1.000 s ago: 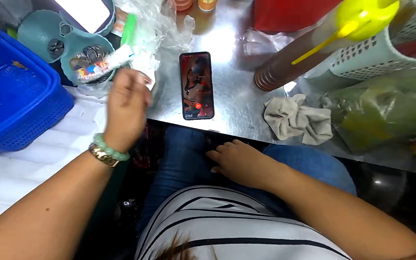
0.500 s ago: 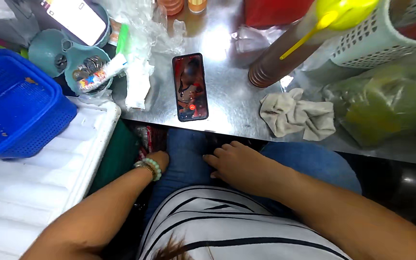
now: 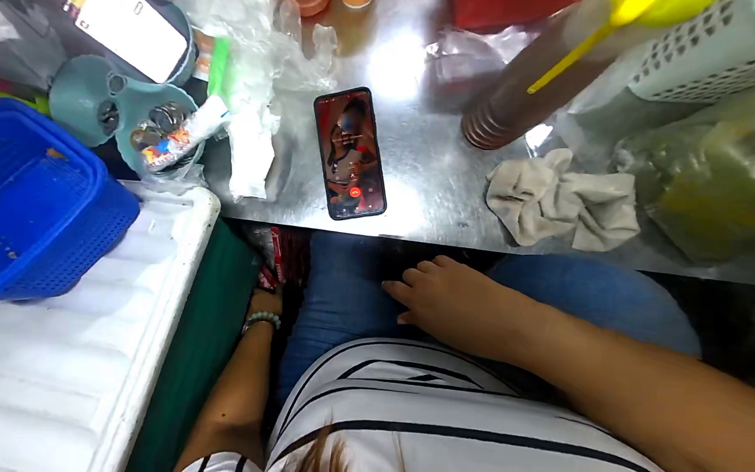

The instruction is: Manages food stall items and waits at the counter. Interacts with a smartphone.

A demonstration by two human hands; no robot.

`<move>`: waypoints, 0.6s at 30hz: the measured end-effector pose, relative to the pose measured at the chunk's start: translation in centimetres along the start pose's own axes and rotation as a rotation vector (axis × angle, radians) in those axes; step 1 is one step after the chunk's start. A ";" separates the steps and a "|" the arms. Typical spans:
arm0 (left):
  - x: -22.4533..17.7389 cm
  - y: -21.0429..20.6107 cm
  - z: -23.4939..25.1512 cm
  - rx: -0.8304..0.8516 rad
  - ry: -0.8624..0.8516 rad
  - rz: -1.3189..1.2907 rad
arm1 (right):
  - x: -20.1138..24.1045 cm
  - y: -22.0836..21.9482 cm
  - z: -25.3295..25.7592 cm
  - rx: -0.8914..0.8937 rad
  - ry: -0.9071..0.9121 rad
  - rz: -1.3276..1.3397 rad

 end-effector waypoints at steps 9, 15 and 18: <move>-2.3 -1.2 5.3 0.086 -0.082 -0.328 | -1.7 -0.6 1.5 0.033 -0.102 -0.001; -1.7 -1.0 3.7 0.049 0.016 -0.198 | -1.6 -0.6 1.6 0.039 -0.102 -0.004; -2.1 -0.6 2.8 0.044 0.028 -0.119 | -1.3 -0.6 1.4 0.008 -0.074 -0.010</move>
Point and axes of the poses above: each hand's wrist, its own z-axis towards the middle knuckle, its own y-axis out of the back of the hand, x = y × z, the point moved 9 cm from there along z, towards the middle knuckle, and after that the axes turned 5 degrees about z, right-handed, at the moved point
